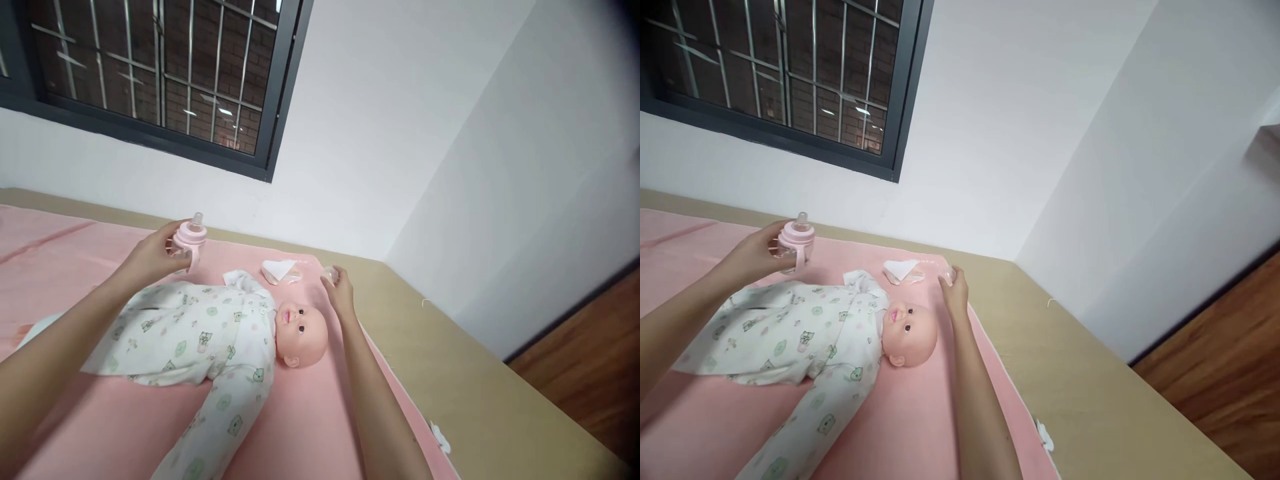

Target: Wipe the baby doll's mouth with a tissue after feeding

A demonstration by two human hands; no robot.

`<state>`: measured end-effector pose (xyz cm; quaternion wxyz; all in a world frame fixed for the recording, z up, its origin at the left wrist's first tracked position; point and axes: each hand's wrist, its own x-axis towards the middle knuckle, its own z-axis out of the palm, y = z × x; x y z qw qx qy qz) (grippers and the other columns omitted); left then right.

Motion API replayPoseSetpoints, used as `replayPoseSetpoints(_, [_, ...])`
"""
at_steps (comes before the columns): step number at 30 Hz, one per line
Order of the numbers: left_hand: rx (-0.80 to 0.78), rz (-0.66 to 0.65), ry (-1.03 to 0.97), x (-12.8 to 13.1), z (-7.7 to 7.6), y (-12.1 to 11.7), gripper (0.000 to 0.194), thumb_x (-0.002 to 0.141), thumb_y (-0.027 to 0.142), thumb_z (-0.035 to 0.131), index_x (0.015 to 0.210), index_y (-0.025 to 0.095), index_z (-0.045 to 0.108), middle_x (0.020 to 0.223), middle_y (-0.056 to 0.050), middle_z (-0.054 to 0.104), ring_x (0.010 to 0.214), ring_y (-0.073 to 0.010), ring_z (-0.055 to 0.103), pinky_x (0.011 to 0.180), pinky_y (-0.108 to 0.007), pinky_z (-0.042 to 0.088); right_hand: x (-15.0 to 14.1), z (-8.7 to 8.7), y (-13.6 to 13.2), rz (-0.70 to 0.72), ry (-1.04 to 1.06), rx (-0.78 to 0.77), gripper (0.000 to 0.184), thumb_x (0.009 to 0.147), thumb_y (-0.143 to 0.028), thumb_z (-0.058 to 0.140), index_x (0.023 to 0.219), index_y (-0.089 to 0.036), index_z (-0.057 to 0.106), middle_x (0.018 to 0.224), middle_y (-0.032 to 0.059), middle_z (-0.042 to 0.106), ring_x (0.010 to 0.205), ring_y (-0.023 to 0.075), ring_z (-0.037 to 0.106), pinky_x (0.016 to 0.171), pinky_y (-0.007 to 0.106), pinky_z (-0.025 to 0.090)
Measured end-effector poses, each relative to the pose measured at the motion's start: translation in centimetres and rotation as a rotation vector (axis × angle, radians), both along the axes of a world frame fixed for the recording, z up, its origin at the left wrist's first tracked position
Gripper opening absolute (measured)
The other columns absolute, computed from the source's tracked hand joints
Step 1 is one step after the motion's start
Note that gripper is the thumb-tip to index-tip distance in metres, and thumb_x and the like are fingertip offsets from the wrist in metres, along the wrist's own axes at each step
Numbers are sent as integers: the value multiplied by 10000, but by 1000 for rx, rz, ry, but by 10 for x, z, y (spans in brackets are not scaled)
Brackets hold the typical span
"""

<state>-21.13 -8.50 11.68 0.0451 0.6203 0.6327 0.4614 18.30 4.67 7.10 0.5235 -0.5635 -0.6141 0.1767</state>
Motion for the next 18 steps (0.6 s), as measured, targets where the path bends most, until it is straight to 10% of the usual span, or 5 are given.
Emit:
replayPoseSetpoints(7, [82, 264, 70, -43, -43, 28, 557, 722, 502, 595, 1138, 132, 590, 898, 33, 669, 831, -187, 667, 613, -267, 429, 31, -67, 23, -64, -206, -137, 619, 733, -287, 552, 1316, -82, 513, 1322, 195, 569, 1208, 316, 559, 1047, 449, 423])
replayPoseSetpoints(18, [168, 306, 282, -74, -81, 24, 417, 854, 388, 377, 1061, 57, 523, 646, 107, 486, 625, -99, 628, 552, -297, 216, 30, -75, 20, -79, -153, -88, 818, 843, -520, 433, 1438, 33, 342, 1462, 299, 369, 1368, 385, 381, 1123, 486, 324])
